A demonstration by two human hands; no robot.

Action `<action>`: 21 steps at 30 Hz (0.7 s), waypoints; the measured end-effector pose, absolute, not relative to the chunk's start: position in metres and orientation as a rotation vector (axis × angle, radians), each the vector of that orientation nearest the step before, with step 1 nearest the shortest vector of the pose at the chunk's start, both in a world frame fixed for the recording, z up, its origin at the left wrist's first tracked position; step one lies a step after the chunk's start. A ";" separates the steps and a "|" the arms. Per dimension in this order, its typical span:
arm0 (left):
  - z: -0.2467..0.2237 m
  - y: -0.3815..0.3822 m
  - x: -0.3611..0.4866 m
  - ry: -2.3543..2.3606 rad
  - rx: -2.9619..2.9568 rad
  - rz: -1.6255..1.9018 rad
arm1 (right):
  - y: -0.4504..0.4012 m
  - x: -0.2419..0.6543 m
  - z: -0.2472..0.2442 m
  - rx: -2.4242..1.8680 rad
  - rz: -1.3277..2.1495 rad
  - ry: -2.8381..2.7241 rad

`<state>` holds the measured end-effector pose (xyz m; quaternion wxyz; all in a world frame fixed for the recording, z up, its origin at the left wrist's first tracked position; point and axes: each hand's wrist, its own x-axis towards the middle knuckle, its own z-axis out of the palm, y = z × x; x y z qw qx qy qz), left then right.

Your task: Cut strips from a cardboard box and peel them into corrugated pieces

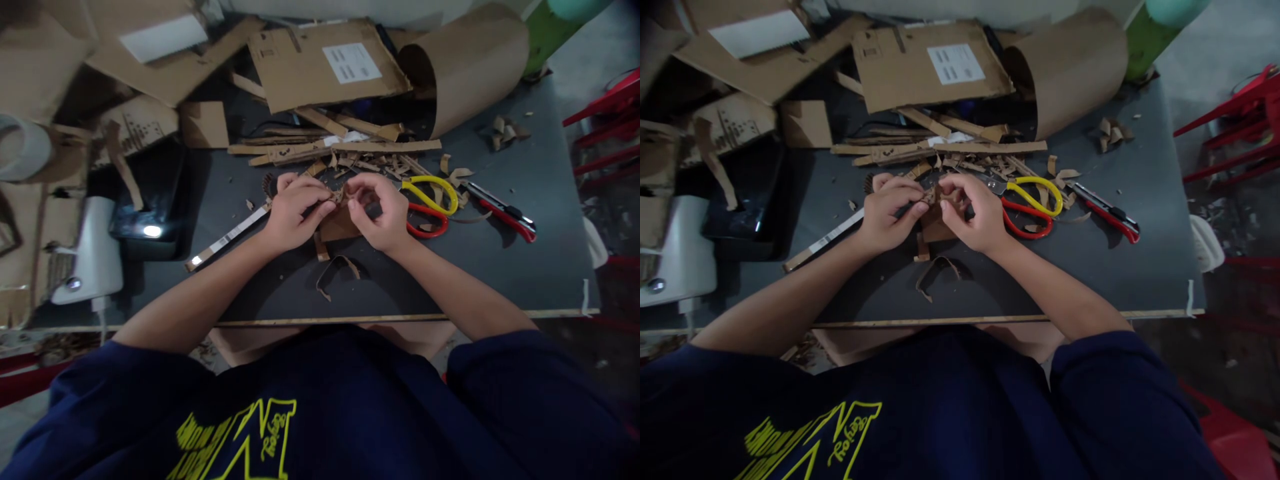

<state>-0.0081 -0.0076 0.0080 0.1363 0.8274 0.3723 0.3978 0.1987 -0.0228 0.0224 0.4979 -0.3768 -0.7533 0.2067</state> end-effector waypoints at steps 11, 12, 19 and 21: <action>0.013 -0.011 -0.006 1.046 2.408 1.246 | -0.027 0.194 0.028 -0.914 0.059 -1.944; 0.012 -0.011 -0.006 1.051 2.409 1.249 | -0.027 0.194 0.028 -0.918 0.072 -1.933; 0.009 -0.009 -0.007 1.046 2.474 1.287 | -0.029 0.193 0.028 -0.965 0.141 -1.880; 0.008 -0.009 -0.007 1.031 2.499 1.301 | -0.029 0.194 0.027 -0.952 0.173 -1.869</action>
